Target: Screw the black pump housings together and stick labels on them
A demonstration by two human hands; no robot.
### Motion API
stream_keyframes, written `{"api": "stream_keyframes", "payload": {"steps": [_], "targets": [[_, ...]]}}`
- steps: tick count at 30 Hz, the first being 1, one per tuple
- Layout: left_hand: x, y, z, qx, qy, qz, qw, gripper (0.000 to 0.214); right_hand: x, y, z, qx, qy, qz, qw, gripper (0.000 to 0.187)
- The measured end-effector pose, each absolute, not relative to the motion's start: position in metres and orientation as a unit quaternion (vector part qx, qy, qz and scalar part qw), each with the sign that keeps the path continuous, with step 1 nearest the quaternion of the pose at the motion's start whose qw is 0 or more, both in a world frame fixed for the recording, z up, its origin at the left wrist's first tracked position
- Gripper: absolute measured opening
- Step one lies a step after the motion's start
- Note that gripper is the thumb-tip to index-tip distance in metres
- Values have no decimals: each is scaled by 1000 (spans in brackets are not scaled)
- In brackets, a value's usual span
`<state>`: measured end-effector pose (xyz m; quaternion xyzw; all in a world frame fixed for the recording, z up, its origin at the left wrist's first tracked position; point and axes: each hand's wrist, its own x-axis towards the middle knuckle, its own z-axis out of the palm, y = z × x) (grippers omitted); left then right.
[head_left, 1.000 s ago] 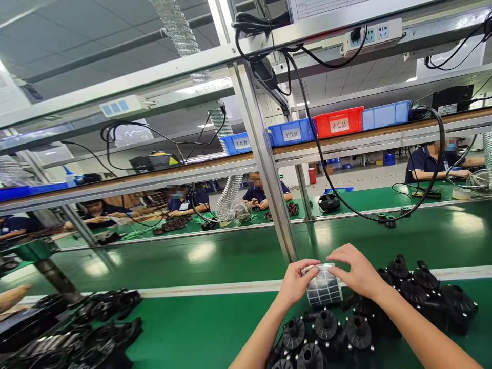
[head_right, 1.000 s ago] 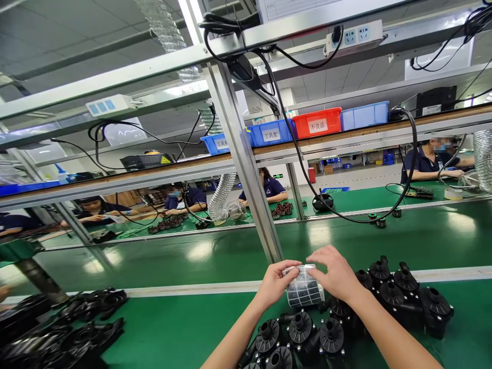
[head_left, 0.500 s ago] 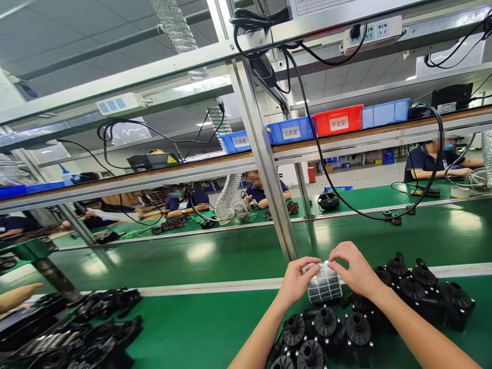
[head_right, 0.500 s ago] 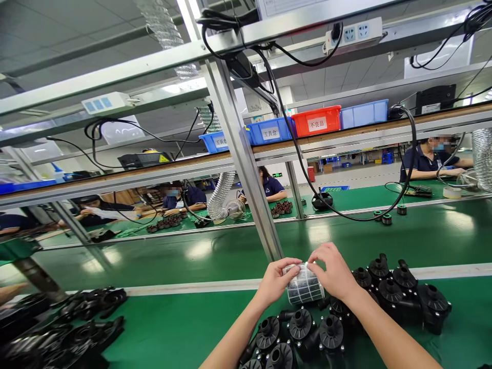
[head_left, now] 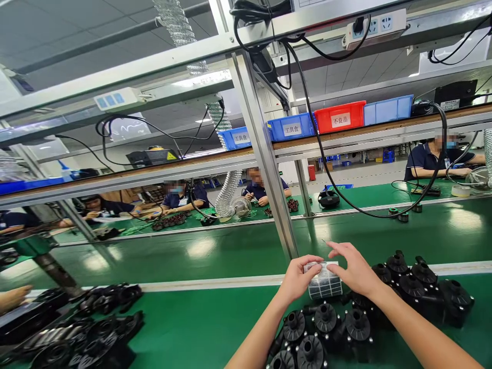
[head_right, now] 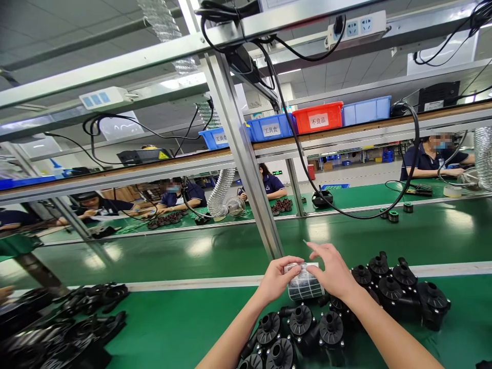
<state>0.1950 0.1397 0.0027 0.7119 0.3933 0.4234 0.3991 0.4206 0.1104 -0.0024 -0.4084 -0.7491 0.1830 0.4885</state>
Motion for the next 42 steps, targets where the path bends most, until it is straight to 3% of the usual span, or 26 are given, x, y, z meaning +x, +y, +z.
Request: {"api": "stream_keyframes", "payload": {"steps": [4, 8, 15, 20, 23, 28, 33, 37, 40, 42], "targets": [[194, 140, 3, 695, 386, 406, 451, 54, 419, 112, -8, -437, -725, 190, 498, 58], [193, 142, 0, 682, 383, 402, 476, 56, 417, 110, -8, -420, -728, 184, 510, 72], [196, 143, -3, 684, 383, 409, 467, 61, 410, 105, -2, -362, -731, 223, 534, 52], [196, 140, 0, 697, 379, 396, 462, 60, 402, 103, -2, -351, -698, 249, 572, 84], [197, 135, 5, 710, 377, 378, 460, 58, 395, 103, -4, -344, -695, 239, 584, 92], [198, 129, 13, 730, 389, 336, 451, 43, 381, 96, -4, -298, -751, 157, 568, 95], [189, 136, 20, 741, 407, 316, 430, 57, 393, 62, -8, -267, -819, 19, 508, 91], [175, 126, 50, 754, 467, 313, 338, 75, 457, 29, -21, -411, -734, -155, 519, 86], [177, 82, 72, 768, 488, 322, 264, 69, 521, 12, -32, -541, -625, -179, 533, 78], [193, 42, 67, 770, 439, 346, 309, 61, 555, 7, -38, -600, -569, -168, 536, 74]]}}
